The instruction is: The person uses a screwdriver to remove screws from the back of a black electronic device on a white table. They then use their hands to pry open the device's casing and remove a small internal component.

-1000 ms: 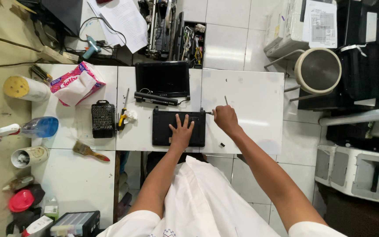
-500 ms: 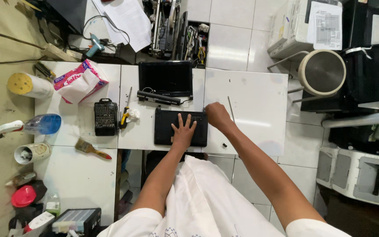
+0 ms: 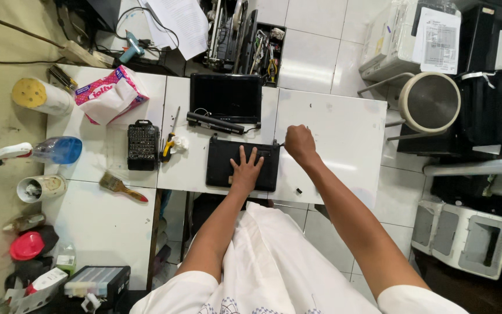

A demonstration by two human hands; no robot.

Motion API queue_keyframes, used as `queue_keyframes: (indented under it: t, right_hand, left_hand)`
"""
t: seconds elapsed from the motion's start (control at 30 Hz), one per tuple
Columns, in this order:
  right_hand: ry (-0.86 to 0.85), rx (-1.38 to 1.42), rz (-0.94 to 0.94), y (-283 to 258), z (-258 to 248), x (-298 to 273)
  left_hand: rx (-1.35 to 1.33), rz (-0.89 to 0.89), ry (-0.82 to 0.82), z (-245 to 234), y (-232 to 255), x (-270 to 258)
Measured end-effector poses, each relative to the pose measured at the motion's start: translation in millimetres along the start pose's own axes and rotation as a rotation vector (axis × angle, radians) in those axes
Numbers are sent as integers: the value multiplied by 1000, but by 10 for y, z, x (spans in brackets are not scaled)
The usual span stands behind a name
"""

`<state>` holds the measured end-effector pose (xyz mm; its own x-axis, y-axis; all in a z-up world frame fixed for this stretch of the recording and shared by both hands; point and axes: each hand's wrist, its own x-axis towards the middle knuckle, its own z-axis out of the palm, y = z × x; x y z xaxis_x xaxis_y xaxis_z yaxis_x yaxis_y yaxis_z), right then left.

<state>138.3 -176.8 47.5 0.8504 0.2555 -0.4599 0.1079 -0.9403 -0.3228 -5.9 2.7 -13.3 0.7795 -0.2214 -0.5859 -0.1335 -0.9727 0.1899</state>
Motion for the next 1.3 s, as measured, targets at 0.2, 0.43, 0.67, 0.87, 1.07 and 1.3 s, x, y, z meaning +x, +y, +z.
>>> queue_keyframes:
  t: [0.2,0.43,0.67,0.87,1.07,1.3]
  right_hand:
    - [-126,-6,-107,-70,-251,-18]
    - [-68,-12,2,-7,4,10]
    - [-87,-58,-28,-84,2,-227]
    - [34,151,113,351,23,-74]
    - [189,538,332,661,-410,-544]
    - [244,978,554,877,-256,-1107]
  left_hand:
    - [-10,-2,11,-6,-1,-15]
    - [-8,-11,8,-29,4,0]
    - [-10,2,38,-18,3,-28]
    - [-14,8,23,1,-27,-10]
    - [-4,40,111,28,-18,-50]
    - [-7,27,168,-95,56,52]
